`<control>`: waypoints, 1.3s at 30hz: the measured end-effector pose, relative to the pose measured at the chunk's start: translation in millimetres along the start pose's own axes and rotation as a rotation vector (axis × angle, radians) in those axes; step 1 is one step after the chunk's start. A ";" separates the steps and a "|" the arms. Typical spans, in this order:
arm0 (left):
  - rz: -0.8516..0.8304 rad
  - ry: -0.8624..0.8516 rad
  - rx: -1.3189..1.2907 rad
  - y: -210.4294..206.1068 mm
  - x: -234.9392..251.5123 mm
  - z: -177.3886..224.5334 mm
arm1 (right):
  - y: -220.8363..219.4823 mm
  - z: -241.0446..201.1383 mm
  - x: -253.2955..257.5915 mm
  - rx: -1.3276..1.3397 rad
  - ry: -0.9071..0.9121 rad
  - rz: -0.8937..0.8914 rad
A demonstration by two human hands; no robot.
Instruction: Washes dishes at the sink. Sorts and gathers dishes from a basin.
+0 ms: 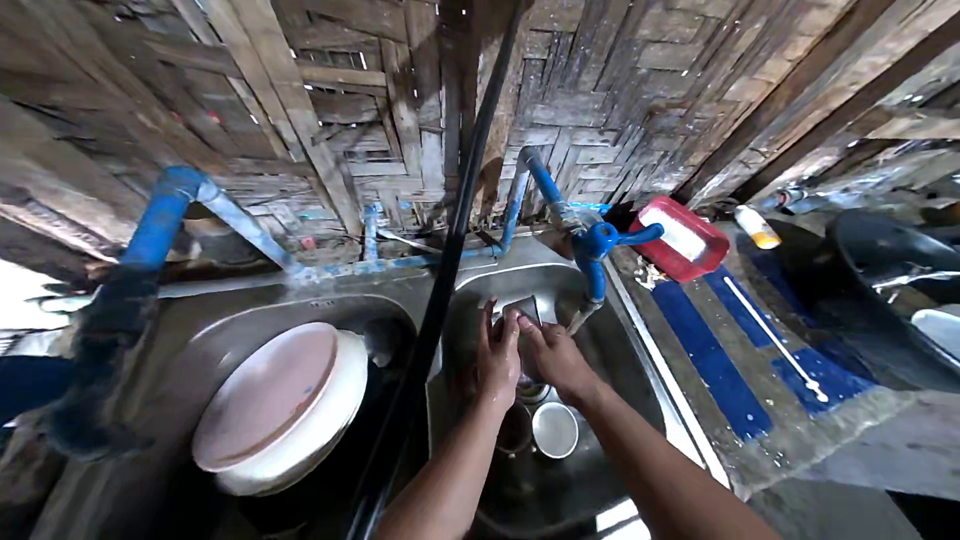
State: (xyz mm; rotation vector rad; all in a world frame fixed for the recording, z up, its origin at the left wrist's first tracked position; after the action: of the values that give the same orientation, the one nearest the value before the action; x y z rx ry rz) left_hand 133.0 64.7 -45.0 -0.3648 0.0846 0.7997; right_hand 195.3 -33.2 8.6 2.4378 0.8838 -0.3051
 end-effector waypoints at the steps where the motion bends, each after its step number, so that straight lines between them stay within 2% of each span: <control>1: 0.004 -0.002 -0.018 -0.9 -0.4 -2.2 | 2.0 -0.6 0.7 -0.078 0.012 0.024; 3: 0.002 -0.016 -0.040 -1.3 -1.1 -7.9 | 6.2 -4.0 2.6 -0.227 0.059 0.067; 5: -0.048 -0.001 -0.074 -3.9 -3.0 -14.5 | 9.5 -10.4 3.6 -0.223 0.130 0.087; 9: -0.104 0.051 -0.169 -13.9 -16.1 -20.5 | 11.8 -21.8 -4.1 0.368 0.125 -0.021; 10: -0.103 0.036 -0.157 -14.5 -17.6 -18.2 | 11.0 -18.3 -5.8 0.406 0.179 -0.010; 12: -0.101 -0.032 -0.101 -17.5 -19.6 -14.6 | 16.4 -10.6 -7.7 0.249 0.312 0.067; 14: -0.047 -0.038 -0.100 -24.1 -26.0 -21.1 | 24.6 -5.6 -8.8 -0.032 0.345 0.127; 17: 0.020 0.137 -0.210 -36.7 -38.6 -19.5 | 27.7 -1.4 -16.4 -0.461 0.396 0.044; 19: -0.065 0.336 -0.258 -41.3 -40.7 -14.3 | 28.0 2.2 -25.6 -0.682 0.657 -0.022; 21: -0.266 0.496 -0.128 -45.4 -49.3 -9.7 | 31.3 8.2 -38.4 -0.809 0.957 -0.083; 22: -0.346 0.522 -0.038 -48.8 -51.6 -7.5 | 33.7 12.0 -42.8 -0.840 1.063 -0.109; 23: -0.351 0.508 0.050 -52.3 -50.5 -5.5 | 37.0 14.5 -45.8 -0.843 1.134 -0.134; 24: -0.275 0.465 0.128 -55.0 -47.2 -3.8 | 41.3 15.7 -47.1 -0.826 1.165 -0.163; 25: -0.180 0.406 0.185 -56.5 -43.5 -3.8 | 46.1 16.5 -46.0 -0.800 1.154 -0.198; 27: -0.088 0.206 0.204 -63.5 -40.0 3.2 | 59.1 19.1 -37.9 -0.710 0.997 -0.298; 30: -0.145 -0.053 0.208 -71.2 -41.5 14.1 | 91.6 21.3 -27.8 -0.457 0.676 -0.283; 33: -0.176 -0.068 0.203 -74.6 -47.0 11.7 | 97.3 23.5 -28.0 -0.508 0.464 -0.241; 35: -0.149 -0.009 0.172 -71.7 -45.6 9.1 | 91.5 20.2 -26.0 -0.537 0.439 -0.165; 37: -0.131 0.017 0.162 -67.0 -41.7 10.5 | 84.4 16.5 -22.0 -0.461 0.553 -0.015; 39: -0.139 0.003 0.225 -63.7 -38.6 14.0 | 64.7 17.2 -20.0 -0.426 0.598 0.048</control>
State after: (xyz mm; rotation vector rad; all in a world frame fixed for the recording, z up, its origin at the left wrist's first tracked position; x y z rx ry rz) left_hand 150.8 2.5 -5.5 -0.1569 0.1494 0.6444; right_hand 221.4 -95.2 27.5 2.1519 0.9995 0.6053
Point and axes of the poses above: each hand's wrist, its own x-axis towards the middle knuckle, its own y-axis out of the back of the hand, z = x × y, the point moved 8 cm from there along x, towards the middle knuckle, and after that the axes turned 3 degrees about -y, right-handed, at the moved point
